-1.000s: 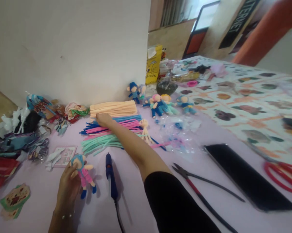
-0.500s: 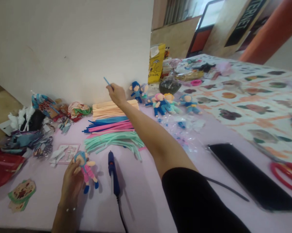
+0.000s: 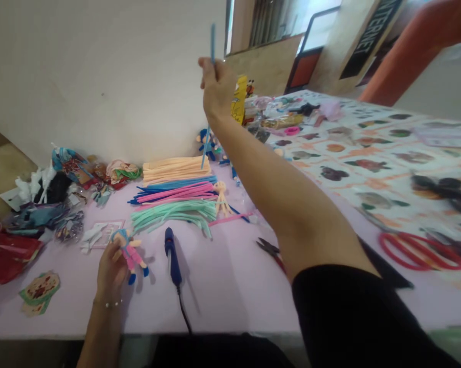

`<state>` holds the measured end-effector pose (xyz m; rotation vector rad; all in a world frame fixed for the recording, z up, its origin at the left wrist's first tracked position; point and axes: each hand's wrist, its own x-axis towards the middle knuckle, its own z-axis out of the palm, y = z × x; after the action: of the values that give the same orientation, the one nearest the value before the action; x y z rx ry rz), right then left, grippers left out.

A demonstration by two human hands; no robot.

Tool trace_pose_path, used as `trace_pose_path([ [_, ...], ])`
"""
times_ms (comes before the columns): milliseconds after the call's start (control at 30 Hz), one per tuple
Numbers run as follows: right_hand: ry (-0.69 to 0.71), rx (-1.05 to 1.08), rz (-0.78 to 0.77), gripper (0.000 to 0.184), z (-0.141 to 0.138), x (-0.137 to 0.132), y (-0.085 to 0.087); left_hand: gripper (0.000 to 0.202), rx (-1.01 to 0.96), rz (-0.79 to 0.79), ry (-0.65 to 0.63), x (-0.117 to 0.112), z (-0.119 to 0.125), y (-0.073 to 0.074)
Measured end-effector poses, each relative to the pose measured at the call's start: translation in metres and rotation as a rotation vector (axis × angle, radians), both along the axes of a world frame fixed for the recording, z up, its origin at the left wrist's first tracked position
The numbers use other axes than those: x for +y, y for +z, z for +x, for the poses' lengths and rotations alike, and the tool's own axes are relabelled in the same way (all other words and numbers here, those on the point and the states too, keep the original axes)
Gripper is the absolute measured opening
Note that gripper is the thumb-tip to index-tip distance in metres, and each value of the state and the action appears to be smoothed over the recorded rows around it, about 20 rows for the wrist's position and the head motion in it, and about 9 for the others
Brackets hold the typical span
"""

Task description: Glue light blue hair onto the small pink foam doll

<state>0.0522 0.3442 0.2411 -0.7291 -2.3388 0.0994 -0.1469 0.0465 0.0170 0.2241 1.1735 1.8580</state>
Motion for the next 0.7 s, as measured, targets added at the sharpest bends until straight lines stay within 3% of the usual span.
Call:
trace_pose_path([
  [167, -0.082, 0.279, 0.017, 0.068, 0.03, -0.088, -0.006, 0.017, -0.001, -0.002, 0.138, -0.02, -0.002, 0.013],
  [300, 0.031, 0.21, -0.016, 0.022, 0.081, -0.17, -0.029, 0.031, 0.059, 0.067, 0.17, -0.064, 0.015, 0.028],
  [367, 0.027, 0.155, -0.003, 0.013, 0.109, -0.202, -0.042, 0.039, 0.12, 0.13, 0.046, -0.085, 0.035, 0.03],
  [467, 0.092, 0.05, -0.065, 0.013, 0.139, -0.234, -0.064, 0.032, 0.182, 0.231, -0.37, -0.099, 0.075, 0.026],
  [533, 0.162, 0.013, -0.067, 0.017, 0.15, -0.247, -0.079, 0.035, 0.192, 0.276, -0.488, -0.092, 0.102, 0.021],
  [633, 0.191, -0.034, -0.059, 0.025, 0.159, -0.258, -0.102, 0.041, 0.141, 0.146, -0.626, -0.067, 0.137, 0.016],
  [700, 0.15, -0.046, -0.052, 0.027, 0.164, -0.263, -0.116, 0.043, 0.048, 0.064, -0.644, -0.05, 0.154, 0.016],
])
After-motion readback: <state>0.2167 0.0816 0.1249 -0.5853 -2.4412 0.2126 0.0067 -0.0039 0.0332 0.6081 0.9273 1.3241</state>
